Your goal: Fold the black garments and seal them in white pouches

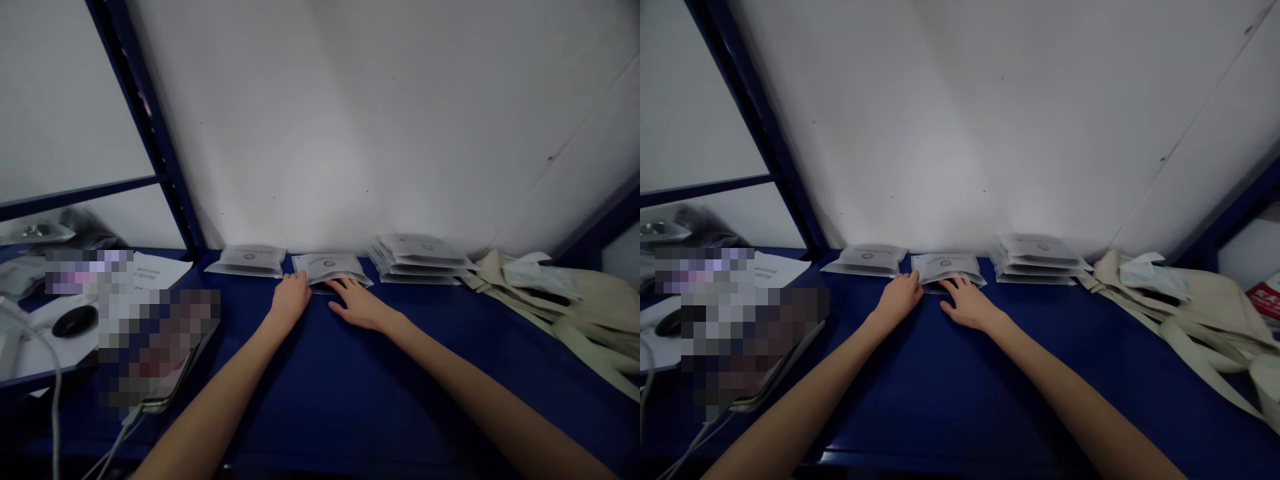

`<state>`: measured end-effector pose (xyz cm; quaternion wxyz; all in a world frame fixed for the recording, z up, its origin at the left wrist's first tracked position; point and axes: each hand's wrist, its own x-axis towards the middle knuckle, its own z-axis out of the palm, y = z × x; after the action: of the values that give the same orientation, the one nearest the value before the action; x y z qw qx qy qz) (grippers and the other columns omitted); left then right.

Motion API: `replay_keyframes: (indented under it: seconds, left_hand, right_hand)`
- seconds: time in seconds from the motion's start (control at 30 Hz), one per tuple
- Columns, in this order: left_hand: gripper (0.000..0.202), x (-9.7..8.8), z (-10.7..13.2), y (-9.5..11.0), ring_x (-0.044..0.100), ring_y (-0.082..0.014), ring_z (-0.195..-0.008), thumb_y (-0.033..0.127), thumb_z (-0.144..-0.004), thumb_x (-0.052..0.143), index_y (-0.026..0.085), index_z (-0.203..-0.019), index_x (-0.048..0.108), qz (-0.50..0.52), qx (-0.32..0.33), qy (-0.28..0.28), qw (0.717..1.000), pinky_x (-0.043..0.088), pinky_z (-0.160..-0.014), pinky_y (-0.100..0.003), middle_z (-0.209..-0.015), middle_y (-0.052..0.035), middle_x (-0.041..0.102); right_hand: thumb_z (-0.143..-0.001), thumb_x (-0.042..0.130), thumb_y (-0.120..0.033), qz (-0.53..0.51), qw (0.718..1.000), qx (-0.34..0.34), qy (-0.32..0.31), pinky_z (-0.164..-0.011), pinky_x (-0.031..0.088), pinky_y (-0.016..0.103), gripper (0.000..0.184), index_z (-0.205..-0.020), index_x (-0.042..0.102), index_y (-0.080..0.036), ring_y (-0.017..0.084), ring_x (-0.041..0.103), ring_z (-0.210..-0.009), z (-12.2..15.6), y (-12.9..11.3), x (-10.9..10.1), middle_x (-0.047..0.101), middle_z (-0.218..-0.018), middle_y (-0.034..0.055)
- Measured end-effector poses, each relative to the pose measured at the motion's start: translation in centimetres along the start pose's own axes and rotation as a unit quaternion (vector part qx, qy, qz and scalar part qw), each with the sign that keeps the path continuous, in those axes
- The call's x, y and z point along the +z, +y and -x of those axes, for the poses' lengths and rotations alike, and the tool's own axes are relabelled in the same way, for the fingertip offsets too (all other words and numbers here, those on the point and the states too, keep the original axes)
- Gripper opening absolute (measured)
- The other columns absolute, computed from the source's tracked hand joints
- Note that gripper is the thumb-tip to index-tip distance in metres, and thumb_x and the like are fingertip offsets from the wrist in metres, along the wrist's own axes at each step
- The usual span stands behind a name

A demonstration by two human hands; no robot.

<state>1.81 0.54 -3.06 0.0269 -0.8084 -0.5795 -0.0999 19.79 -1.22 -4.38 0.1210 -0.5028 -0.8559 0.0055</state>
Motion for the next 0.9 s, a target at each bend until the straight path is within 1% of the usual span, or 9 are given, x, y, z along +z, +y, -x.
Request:
replay_keyframes:
  seconds: [0.17,0.27,0.43,0.5,0.57,0.7,0.77,0.83,0.9]
  left_hand:
    - [0.023,0.1,-0.1,0.0,0.054,-0.0241,-0.104,0.013,-0.087,0.04,0.01,-0.106,0.052,-0.003,0.028,-0.006,1.0,0.046,-0.082,-0.031,-0.103,-0.015,0.062]
    - [0.023,0.2,-0.2,0.0,0.053,-0.0241,-0.105,0.013,-0.087,0.039,0.009,-0.107,0.052,0.0,0.028,-0.007,1.0,0.045,-0.084,-0.032,-0.103,-0.0151,0.062]
    - [0.022,0.4,-0.2,-0.2,0.053,-0.0242,-0.105,0.013,-0.088,0.04,0.009,-0.106,0.052,0.008,0.024,-0.001,1.0,0.045,-0.084,-0.032,-0.105,-0.0151,0.06]
    - [0.02,0.5,-0.2,-0.3,0.052,-0.0238,-0.105,0.014,-0.088,0.04,0.01,-0.104,0.052,0.016,0.014,0.007,1.0,0.045,-0.085,-0.032,-0.106,-0.0146,0.06]
    - [0.019,0.6,-0.3,-0.5,0.053,-0.0235,-0.106,0.016,-0.088,0.042,0.011,-0.103,0.052,0.029,-0.001,0.018,0.999,0.044,-0.086,-0.032,-0.106,-0.0142,0.06]
    - [0.023,0.8,-0.6,-0.9,0.056,-0.023,-0.103,0.024,-0.087,0.048,0.011,-0.107,0.05,0.085,-0.048,0.04,0.994,0.043,-0.087,-0.032,-0.105,-0.014,0.061]
    - [0.025,1.0,-0.7,-1.0,0.058,-0.0221,-0.101,0.024,-0.086,0.05,0.012,-0.108,0.049,0.111,-0.065,0.037,0.991,0.043,-0.085,-0.031,-0.104,-0.0132,0.061]
    - [0.023,1.1,-0.8,-1.1,0.058,-0.0214,-0.1,0.021,-0.085,0.051,0.013,-0.107,0.049,0.12,-0.061,0.034,0.99,0.043,-0.084,-0.03,-0.105,-0.0124,0.061]
    - [0.022,1.2,-0.8,-1.0,0.058,-0.0212,-0.1,0.019,-0.085,0.051,0.012,-0.106,0.05,0.119,-0.054,0.034,0.991,0.043,-0.084,-0.03,-0.105,-0.0122,0.06]
  right_hand:
    - [-0.089,0.043,-0.041,-0.034,0.998,-0.043,-0.027,-0.108,0.027,0.042,0.057,-0.141,0.034,-0.02,0.024,0.028,-0.134,0.1,0.5,-0.3,0.034,-0.145,0.0113]
    - [-0.092,0.038,-0.042,-0.03,0.997,-0.056,-0.038,-0.109,0.026,0.04,0.056,-0.141,0.035,-0.016,0.022,0.029,-0.134,-0.1,0.9,-0.1,0.035,-0.145,0.0121]
    - [-0.094,0.034,-0.04,0.013,0.999,-0.024,-0.018,-0.11,0.025,0.042,0.054,-0.14,0.036,-0.012,0.024,0.027,-0.136,0.0,0.6,0.3,0.035,-0.146,0.0134]
    - [-0.093,0.036,-0.041,0.014,1.0,-0.016,-0.022,-0.109,0.027,0.042,0.056,-0.141,0.035,-0.012,0.024,0.028,-0.136,0.4,0.1,-0.1,0.034,-0.146,0.0133]
    - [-0.091,0.039,-0.04,0.015,0.999,-0.016,-0.03,-0.108,0.029,0.041,0.054,-0.138,0.04,-0.012,0.024,0.031,-0.134,1.0,-0.7,-0.9,0.035,-0.146,0.0131]
    - [-0.09,0.043,-0.031,0.026,0.999,0.005,-0.024,-0.099,0.04,0.038,0.039,-0.122,0.058,-0.015,0.024,0.052,-0.117,1.7,-2.1,-2.2,0.056,-0.13,0.0107]
    - [-0.09,0.043,-0.03,0.034,0.999,0.025,-0.018,-0.096,0.043,0.038,0.037,-0.119,0.06,-0.015,0.024,0.056,-0.112,1.6,-2.3,-2.2,0.061,-0.122,0.0111]
    - [-0.09,0.043,-0.032,0.043,0.998,0.038,-0.016,-0.098,0.041,0.039,0.04,-0.123,0.057,-0.012,0.026,0.053,-0.116,1.4,-2.1,-1.8,0.058,-0.126,0.0133]
    - [-0.091,0.041,-0.034,0.048,0.997,0.053,-0.023,-0.1,0.038,0.042,0.046,-0.129,0.052,-0.011,0.027,0.046,-0.123,1.3,-1.7,-1.2,0.05,-0.135,0.0151]
